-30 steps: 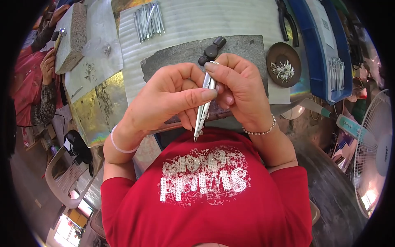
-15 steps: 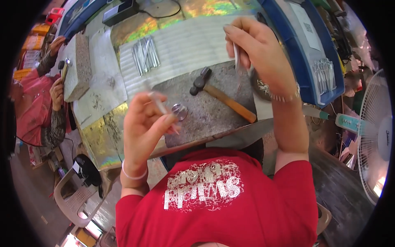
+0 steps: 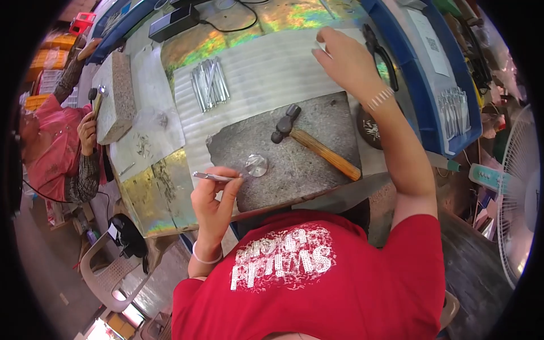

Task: Manually assembling and hammering small metal components at a workbench in a workshop.

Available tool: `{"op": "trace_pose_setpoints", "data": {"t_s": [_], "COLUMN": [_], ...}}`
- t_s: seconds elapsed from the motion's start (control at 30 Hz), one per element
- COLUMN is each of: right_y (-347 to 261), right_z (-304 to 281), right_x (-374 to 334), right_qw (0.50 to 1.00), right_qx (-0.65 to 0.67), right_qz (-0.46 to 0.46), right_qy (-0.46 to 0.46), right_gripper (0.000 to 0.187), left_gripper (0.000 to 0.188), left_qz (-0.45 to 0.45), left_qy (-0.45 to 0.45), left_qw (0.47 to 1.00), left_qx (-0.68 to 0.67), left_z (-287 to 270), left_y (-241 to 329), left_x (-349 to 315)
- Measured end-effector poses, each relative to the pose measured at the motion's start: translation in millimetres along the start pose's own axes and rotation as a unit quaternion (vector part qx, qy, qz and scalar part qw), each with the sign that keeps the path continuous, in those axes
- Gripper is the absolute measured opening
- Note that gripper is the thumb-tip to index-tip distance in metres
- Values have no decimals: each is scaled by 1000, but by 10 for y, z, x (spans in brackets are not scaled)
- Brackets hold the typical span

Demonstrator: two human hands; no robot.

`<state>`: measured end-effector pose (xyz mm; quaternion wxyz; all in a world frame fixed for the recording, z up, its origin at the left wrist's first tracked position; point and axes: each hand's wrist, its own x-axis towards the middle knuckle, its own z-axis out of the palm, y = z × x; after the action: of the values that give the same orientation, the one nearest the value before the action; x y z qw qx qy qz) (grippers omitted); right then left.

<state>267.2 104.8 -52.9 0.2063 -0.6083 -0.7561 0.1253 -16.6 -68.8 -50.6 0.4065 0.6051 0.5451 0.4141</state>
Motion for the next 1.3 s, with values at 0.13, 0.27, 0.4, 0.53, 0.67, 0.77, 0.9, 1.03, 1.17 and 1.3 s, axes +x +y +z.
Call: {"op": "trace_pose_setpoints", "data": {"t_s": [0.13, 0.27, 0.4, 0.53, 0.67, 0.77, 0.9, 1.03, 1.17, 1.3], "right_y": [-603, -834, -856, -903, -864, -830, -832, -899, -940, -958], "right_z": [-355, -288, -175, -159, -180, -198, -203, -262, -309, -323], "right_x": [-750, -1225, -1365, -1399, -1449, -1477, -1522, -1513, -1501, -1497], "right_qw": [986, 991, 990, 995, 987, 972, 963, 950, 944, 938], "right_qx": [119, -6, -85, -17, 108, 206, 250, 286, 302, 318], "right_qz": [-22, -89, -65, -20, 32, 35, 31, 47, 50, 55], "right_qy": [-113, -104, -87, -97, -114, -107, -90, -118, -123, -127], "right_gripper": [30, 45, 48, 47, 44, 42, 40, 39, 38, 36], "left_gripper": [9, 9, 10, 8, 7, 7, 6, 6, 6, 6], "left_qz": [-39, -102, -80, -50, -37, -35, -31, -14, -7, -6], "left_qy": [-34, -49, -50, -25, -27, -49, -45, -43, -40, -38], "left_qw": [999, 985, 982, 987, 989, 992, 993, 996, 996, 997], "left_qx": [9, -133, -166, -153, -141, -108, -109, -82, -79, -66], "left_z": [-52, 6, 88, 165, 180, 161, 176, 171, 188, 194], "left_y": [48, 95, 84, 33, 8, -1, 20, 45, 36, 36], "left_x": [32, 69, 109, 103, 94, 87, 121, 128, 129, 135]}}
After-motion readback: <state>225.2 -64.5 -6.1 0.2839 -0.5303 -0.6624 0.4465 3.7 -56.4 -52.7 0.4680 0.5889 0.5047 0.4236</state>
